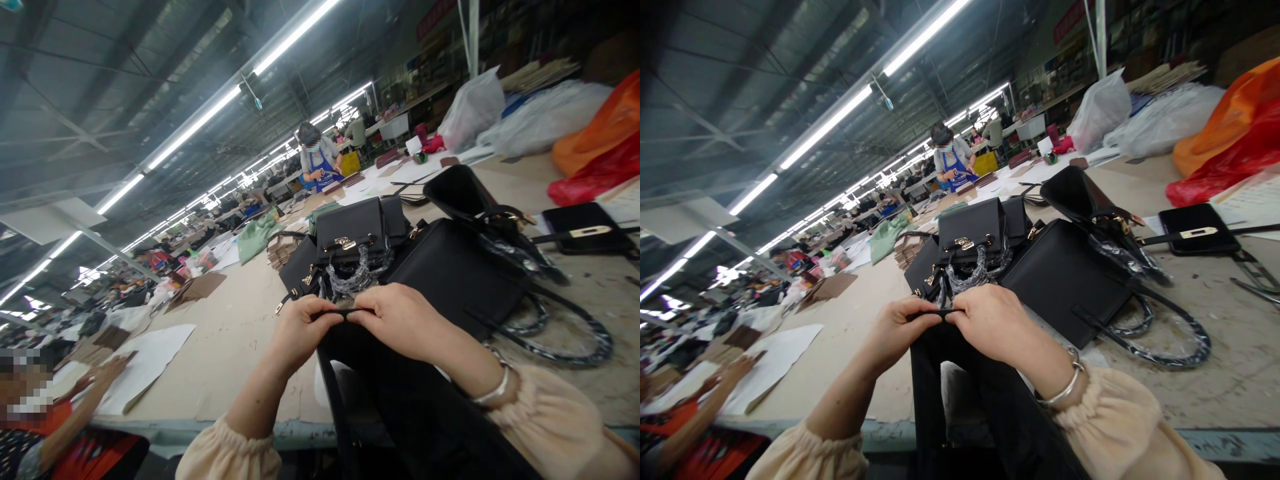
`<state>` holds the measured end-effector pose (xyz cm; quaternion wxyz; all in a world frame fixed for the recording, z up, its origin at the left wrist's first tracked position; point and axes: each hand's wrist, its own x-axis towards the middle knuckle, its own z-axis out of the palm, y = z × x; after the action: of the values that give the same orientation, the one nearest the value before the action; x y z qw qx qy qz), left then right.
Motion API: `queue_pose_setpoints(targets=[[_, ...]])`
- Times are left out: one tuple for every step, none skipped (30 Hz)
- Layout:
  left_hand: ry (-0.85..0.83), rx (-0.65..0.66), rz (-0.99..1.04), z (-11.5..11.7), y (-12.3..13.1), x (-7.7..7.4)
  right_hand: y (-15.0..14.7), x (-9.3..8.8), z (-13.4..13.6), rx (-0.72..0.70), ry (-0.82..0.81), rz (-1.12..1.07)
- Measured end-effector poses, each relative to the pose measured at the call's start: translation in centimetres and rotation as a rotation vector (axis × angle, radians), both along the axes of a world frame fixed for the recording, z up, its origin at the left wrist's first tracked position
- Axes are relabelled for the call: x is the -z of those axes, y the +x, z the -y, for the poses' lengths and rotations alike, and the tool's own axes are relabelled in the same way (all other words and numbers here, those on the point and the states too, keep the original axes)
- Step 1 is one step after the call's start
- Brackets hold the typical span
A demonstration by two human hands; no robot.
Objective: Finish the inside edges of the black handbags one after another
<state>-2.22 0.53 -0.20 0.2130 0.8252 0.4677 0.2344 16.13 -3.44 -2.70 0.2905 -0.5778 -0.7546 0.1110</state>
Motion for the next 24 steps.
queue_pose_setpoints(targets=[[0.017, 0.009, -0.009, 0.0, 0.1, 0.0, 0.0, 0.0, 0.0, 0.003, -0.005, -0.002], [0.029, 0.017, -0.017, 0.0, 0.1, 0.0, 0.0, 0.1, 0.0, 0.005, -0.006, -0.004], [0.037, 0.023, -0.023, 0.1, 0.2, 0.0, 0.1, 0.1, -0.1, 0.004, -0.005, -0.007], [0.044, 0.029, -0.029, 0.1, 0.2, 0.0, 0.1, 0.1, -0.1, -0.001, -0.002, -0.011], [0.047, 0.032, -0.034, 0.2, 0.3, -0.1, 0.1, 0.1, -0.1, -0.007, 0.003, -0.014], [0.046, 0.031, -0.038, 0.3, 0.4, -0.1, 0.1, 0.1, -0.1, -0.01, 0.008, -0.015], [0.043, 0.028, -0.041, 0.3, 0.4, -0.1, 0.1, 0.1, -0.1, -0.011, 0.01, -0.014], [0.043, 0.022, -0.043, 0.4, 0.5, -0.1, 0.0, 0.1, 0.0, -0.009, 0.01, -0.012], [0.044, 0.018, -0.046, 0.4, 0.6, -0.1, 0.0, 0.0, 0.0, -0.006, 0.007, -0.011], [0.048, 0.015, -0.052, 0.5, 0.6, -0.1, -0.1, 0.0, 0.0, -0.002, 0.003, -0.011], [0.053, 0.013, -0.059, 0.6, 0.6, -0.1, -0.1, 0.0, 0.0, 0.002, 0.0, -0.011], [0.054, 0.013, -0.068, 0.7, 0.5, -0.1, -0.2, -0.1, 0.1, 0.004, -0.002, -0.011], [0.045, 0.011, -0.078, 0.8, 0.4, -0.1, -0.2, -0.1, 0.1, 0.006, -0.002, -0.008], [0.028, 0.004, -0.085, 1.0, 0.2, -0.2, -0.3, -0.1, 0.1, 0.01, -0.001, -0.003], [0.007, -0.01, -0.086, 1.2, -0.1, -0.4, -0.3, -0.1, 0.1, 0.014, 0.0, 0.003], [-0.015, -0.033, -0.078, 1.5, -0.4, -0.5, -0.3, -0.1, 0.2, 0.019, 0.0, 0.009], [-0.035, -0.058, -0.065, 1.7, -0.7, -0.7, -0.4, -0.1, 0.2, 0.025, 0.0, 0.015], [-0.052, -0.082, -0.055, 2.0, -1.0, -0.8, -0.4, -0.1, 0.2, 0.029, -0.001, 0.02], [-0.06, -0.105, -0.051, 2.2, -1.3, -0.9, -0.4, -0.2, 0.2, 0.03, 0.0, 0.023], [-0.064, -0.123, -0.057, 2.5, -1.5, -1.1, -0.5, -0.2, 0.2, 0.031, 0.0, 0.025], [-0.062, -0.138, -0.073, 2.7, -1.6, -1.1, -0.5, -0.2, 0.2, 0.029, 0.0, 0.027], [-0.052, -0.147, -0.097, 2.8, -1.7, -1.2, -0.5, -0.2, 0.2, 0.027, -0.001, 0.03], [-0.037, -0.151, -0.12, 2.9, -1.7, -1.3, -0.5, -0.2, 0.3, 0.027, -0.001, 0.033], [-0.021, -0.151, -0.139, 3.0, -1.6, -1.3, -0.5, -0.2, 0.3, 0.028, -0.001, 0.036]])
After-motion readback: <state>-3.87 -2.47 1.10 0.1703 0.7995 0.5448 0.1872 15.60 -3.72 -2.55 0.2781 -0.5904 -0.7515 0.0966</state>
